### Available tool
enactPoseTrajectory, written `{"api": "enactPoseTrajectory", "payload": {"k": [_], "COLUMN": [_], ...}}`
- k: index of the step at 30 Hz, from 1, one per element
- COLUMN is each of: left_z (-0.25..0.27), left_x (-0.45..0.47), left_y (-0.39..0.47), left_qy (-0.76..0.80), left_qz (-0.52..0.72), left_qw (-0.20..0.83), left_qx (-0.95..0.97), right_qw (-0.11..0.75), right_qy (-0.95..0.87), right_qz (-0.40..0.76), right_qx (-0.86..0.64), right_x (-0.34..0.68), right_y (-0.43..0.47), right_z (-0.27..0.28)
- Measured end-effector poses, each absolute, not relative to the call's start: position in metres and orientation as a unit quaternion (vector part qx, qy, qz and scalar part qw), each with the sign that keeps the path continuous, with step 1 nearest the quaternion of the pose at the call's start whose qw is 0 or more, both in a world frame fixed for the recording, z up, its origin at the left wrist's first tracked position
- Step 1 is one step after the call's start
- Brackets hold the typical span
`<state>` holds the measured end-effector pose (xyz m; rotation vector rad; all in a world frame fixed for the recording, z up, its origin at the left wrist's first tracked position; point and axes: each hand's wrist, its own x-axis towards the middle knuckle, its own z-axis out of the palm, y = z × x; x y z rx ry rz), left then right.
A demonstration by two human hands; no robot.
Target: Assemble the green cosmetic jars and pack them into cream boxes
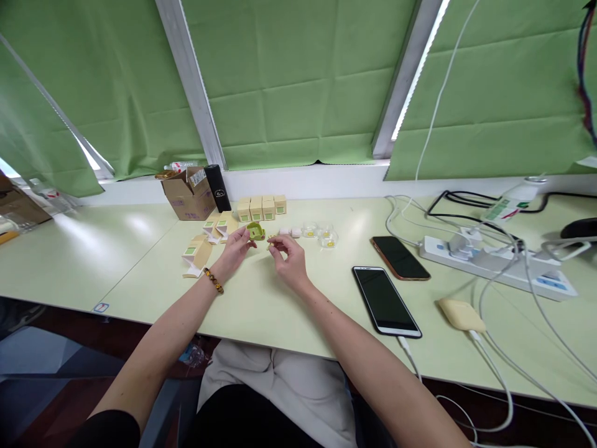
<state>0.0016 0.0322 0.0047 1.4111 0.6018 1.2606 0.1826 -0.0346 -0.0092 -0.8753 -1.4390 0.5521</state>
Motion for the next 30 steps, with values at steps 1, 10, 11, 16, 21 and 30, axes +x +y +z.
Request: {"api": "enactPoseTrajectory", "payload": {"k": [1,10,11,16,21,30], "left_z": [0.004,0.005,0.006,0.006,0.002,-0.006], "left_x": [0.002,0.004,0.005,0.005,0.004,0.003], "left_y": [0.032,0.026,0.025,0.024,0.027,0.034], "left_qy": [0.255,0.246,0.245,0.244,0.231,0.212], "left_qz": [0.529,0.483,0.476,0.461,0.459,0.440], "left_qw": [0.546,0.563,0.564,0.563,0.562,0.559], "left_qx": [0.598,0.624,0.629,0.641,0.648,0.670], "right_qw": [0.643,0.704,0.709,0.730,0.720,0.662], "right_qy": [-0.614,-0.544,-0.539,-0.524,-0.546,-0.659], "right_qz": [0.251,0.282,0.282,0.271,0.264,0.042], "right_qx": [-0.382,-0.358,-0.357,-0.344,-0.337,-0.353], "right_x": [0.183,0.183,0.183,0.183,0.182,0.185], "right_y": [-0.035,-0.036,-0.036,-0.035,-0.036,-0.038], "right_z": [-0.009,-0.003,-0.003,-0.002,-0.002,-0.002]}}
